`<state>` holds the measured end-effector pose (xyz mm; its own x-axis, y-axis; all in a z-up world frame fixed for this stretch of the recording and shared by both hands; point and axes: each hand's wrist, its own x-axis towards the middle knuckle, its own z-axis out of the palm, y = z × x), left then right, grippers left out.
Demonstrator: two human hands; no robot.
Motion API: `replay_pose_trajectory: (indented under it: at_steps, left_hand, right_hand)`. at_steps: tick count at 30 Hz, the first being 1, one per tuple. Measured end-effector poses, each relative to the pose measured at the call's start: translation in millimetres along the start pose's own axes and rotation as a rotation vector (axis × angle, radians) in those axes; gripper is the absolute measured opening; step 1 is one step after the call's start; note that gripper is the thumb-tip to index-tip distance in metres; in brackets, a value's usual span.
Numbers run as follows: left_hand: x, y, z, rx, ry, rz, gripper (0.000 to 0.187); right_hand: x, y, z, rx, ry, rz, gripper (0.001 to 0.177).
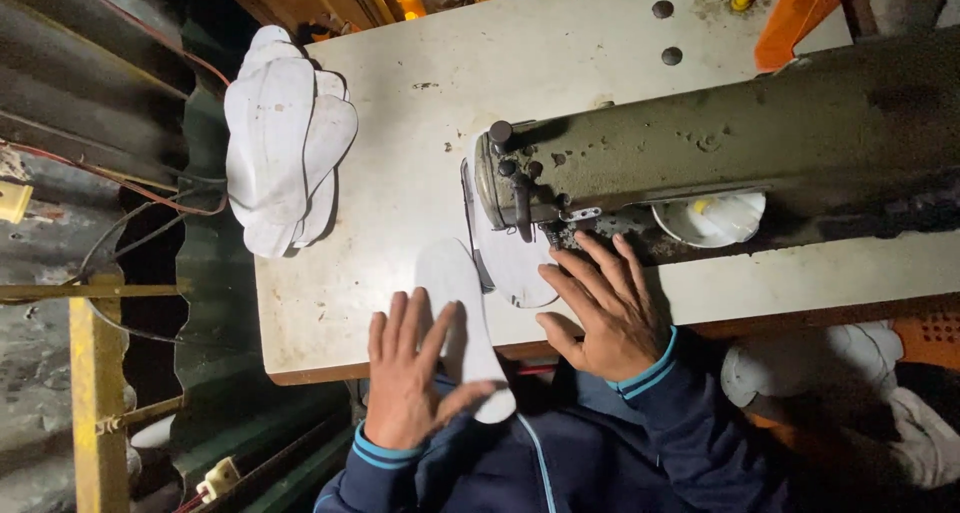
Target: Using an industrial sewing machine to stitch the edges of shoe insoles.
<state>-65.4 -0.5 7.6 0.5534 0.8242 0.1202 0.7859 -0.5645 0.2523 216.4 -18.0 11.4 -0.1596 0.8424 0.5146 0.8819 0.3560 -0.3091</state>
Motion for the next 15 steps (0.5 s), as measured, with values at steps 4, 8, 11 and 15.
replay_pose_trajectory:
  at_steps: [4,8,11,15]
  left_hand:
    - [-9.0,13.4,-2.1,0.016,-0.071,0.114,0.120]
    - [-13.6,18.2,0.0,0.092,-0.121,0.166,0.126]
    - [-17.5,14.8,3.8,0.178,-0.146,0.199,0.147]
    - [-21.2,14.5,7.7,0.214,-0.086,0.230,0.119]
  right_hand:
    - [-5.7,0.8,8.7,-0.014,0.014,0.014,0.039]
    - [-7.6,0.2,13.5,0.008,0.031,0.050,0.030]
    - [-2.3,-3.1,6.0,-0.024,0.022,0.037,0.029]
    - [-7.1,-0.4,10.0,-0.009,0.029,0.050,0.029]
